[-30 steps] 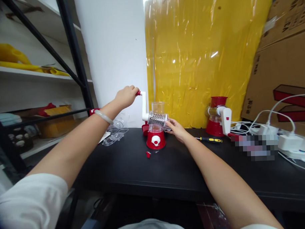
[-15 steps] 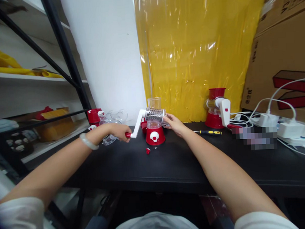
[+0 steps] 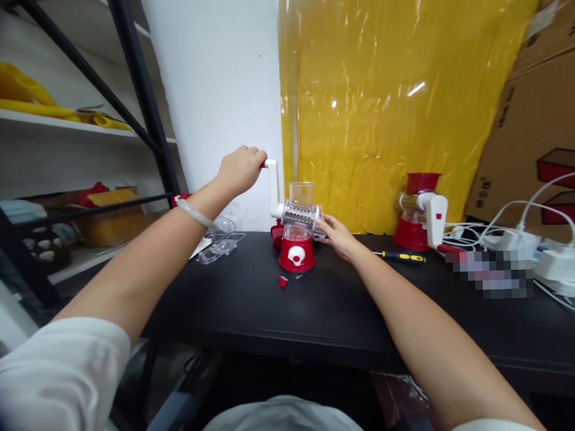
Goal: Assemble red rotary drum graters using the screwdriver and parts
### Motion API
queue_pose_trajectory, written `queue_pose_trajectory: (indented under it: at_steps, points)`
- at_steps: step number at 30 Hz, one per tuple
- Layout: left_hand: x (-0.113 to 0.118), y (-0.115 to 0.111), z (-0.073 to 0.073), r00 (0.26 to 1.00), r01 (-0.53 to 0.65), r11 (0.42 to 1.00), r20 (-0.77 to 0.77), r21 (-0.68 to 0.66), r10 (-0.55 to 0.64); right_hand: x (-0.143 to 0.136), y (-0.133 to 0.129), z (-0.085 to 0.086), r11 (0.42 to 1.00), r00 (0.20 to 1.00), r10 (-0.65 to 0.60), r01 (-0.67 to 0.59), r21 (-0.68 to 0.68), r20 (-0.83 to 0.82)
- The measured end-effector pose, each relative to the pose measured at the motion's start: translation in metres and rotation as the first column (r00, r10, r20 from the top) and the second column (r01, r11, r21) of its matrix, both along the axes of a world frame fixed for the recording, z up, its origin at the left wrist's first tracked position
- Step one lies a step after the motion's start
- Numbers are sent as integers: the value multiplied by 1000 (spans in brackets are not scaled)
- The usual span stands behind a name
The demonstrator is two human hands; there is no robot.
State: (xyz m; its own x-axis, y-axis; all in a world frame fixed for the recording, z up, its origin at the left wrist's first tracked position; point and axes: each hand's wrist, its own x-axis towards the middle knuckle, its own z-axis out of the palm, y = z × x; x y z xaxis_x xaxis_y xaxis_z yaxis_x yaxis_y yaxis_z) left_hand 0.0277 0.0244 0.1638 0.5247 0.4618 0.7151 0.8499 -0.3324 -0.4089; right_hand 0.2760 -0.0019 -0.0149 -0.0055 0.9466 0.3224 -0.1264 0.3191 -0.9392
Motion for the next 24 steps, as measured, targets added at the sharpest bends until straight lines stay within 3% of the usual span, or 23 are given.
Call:
queue_pose_trajectory:
  at_steps: [5, 9, 12, 15, 17, 19, 21, 24]
  points:
    - [2, 34, -17, 1000, -4, 1000, 9, 5, 4, 0, 0, 0, 1000, 1000, 6, -6, 11, -1]
    - [-3, 44, -45, 997, -77, 984, 17, -160, 81, 0, 1, 0, 1000, 1000, 18, -18, 10, 2]
    - [-10, 44, -78, 986, -165, 897, -73, -409, 148, -1, 1, 1, 1000, 1000, 10, -10, -1, -16]
    - [-19, 34, -111, 981, -176, 807, -170, -563, 95, -3, 0, 2, 1000, 1000, -12, 12, -4, -27]
    - [-26, 19, -123, 975, -165, 739, -222, -653, 21, -3, 0, 2, 1000, 1000, -14, 14, -1, -27]
    - [-35, -5, -120, 963, -151, 661, -259, -735, -68, -3, 0, 1, 1000, 1000, -11, 11, 1, -29]
    - [-41, -36, -103, 949, -123, 567, -264, -814, -173, -2, 0, 1, 1000, 999, -12, 12, -1, -36]
    - [-44, -80, -61, 954, 14, 639, -181, -769, -240, -2, 0, 0, 1000, 999, -6, 6, -5, -42]
